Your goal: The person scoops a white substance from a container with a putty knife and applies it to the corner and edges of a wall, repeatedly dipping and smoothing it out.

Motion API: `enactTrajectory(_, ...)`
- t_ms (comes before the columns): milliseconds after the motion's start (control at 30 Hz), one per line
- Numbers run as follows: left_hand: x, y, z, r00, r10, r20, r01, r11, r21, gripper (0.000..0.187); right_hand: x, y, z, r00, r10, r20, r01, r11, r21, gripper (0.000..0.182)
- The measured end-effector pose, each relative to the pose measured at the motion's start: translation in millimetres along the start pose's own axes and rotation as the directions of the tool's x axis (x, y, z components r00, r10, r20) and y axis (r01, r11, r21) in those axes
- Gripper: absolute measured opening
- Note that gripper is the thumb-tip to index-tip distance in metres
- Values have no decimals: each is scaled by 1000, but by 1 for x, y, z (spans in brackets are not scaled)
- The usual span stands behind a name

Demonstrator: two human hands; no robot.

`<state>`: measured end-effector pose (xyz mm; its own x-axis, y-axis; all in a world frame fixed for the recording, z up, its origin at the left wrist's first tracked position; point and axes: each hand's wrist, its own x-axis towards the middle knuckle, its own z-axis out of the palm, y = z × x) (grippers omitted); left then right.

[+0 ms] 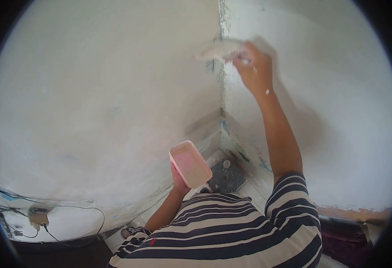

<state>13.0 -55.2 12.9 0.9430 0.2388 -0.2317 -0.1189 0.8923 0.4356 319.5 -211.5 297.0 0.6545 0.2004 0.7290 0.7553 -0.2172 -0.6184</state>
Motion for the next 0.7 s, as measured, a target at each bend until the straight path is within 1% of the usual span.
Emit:
enactTrajectory(33, 1, 0, 2, 1000, 6, -10, -6, 1000, -6, 80, -13, -1, 0, 985, 103, 141, -103, 995, -11, 16)
enactTrajectory(100, 4, 0, 4, 1000, 15, -19, -15, 1000, -16, 80, -43, 21, 16, 950, 124, 286, -134, 991, 15, 16)
enactTrajectory(133, 3, 1, 5, 1000, 5, -21, -5, 1000, -7, 79, -52, 42, 27, 950, 122, 289, -132, 991, 16, 16)
enactTrajectory(200, 2, -1, 4, 1000, -4, -25, 4, 1000, 3, 79, -58, 80, 45, 862, 148, 485, -79, 984, -160, 19)
enactTrajectory(233, 3, -2, 4, 999, 12, -42, -12, 1000, 17, 79, -48, 82, 48, 863, 145, 484, -77, 985, -157, 19)
enactTrajectory(300, 8, 0, 3, 998, 32, -53, -31, 999, 34, 79, -18, 85, 55, 897, 97, 431, -70, 994, -79, 23)
enactTrajectory(333, 9, -1, 3, 998, 46, -32, -46, 999, 9, 77, 5, 73, 52, 922, -38, 385, 93, 988, -126, 24)
enactTrajectory(367, 8, -3, 3, 998, 56, -14, -57, 998, -16, 76, 31, 52, 46, 922, -173, 347, 247, 952, -182, 25)
enactTrajectory(433, 7, -3, 3, 999, 44, -12, -44, 999, -8, 77, 68, 12, 34, 945, -173, 279, 231, 954, -192, 22)
enactTrajectory(467, 7, -2, 3, 999, 38, -9, -38, 999, -1, 77, 80, -2, 23, 946, -171, 277, 229, 954, -194, 22)
enactTrajectory(500, 8, -3, 3, 999, 36, -8, -36, 999, 1, 77, 90, -14, 14, 961, -147, 234, 200, 954, -223, 23)
enactTrajectory(533, 9, -4, 2, 997, 61, -36, -60, 998, 23, 77, 94, -19, 9, 974, -124, 190, 170, 953, -250, 24)
enactTrajectory(567, 10, -3, 1, 994, 87, -64, -85, 995, 45, 77, 92, -17, 5, 974, -124, 188, 169, 953, -250, 24)
enactTrajectory(633, 11, -2, -3, 993, 95, -72, -91, 995, 44, 77, 80, -9, -13, 975, -165, 147, 193, 961, -199, 24)
enactTrajectory(667, 11, -1, -5, 991, 101, -83, -98, 994, 42, 77, 67, -9, -18, 970, -69, 231, 115, 975, -190, 22)
enactTrajectory(700, 11, -1, -5, 991, 105, -80, -102, 994, 39, 77, 53, -2, -17, 933, -10, 359, 100, 967, -233, 21)
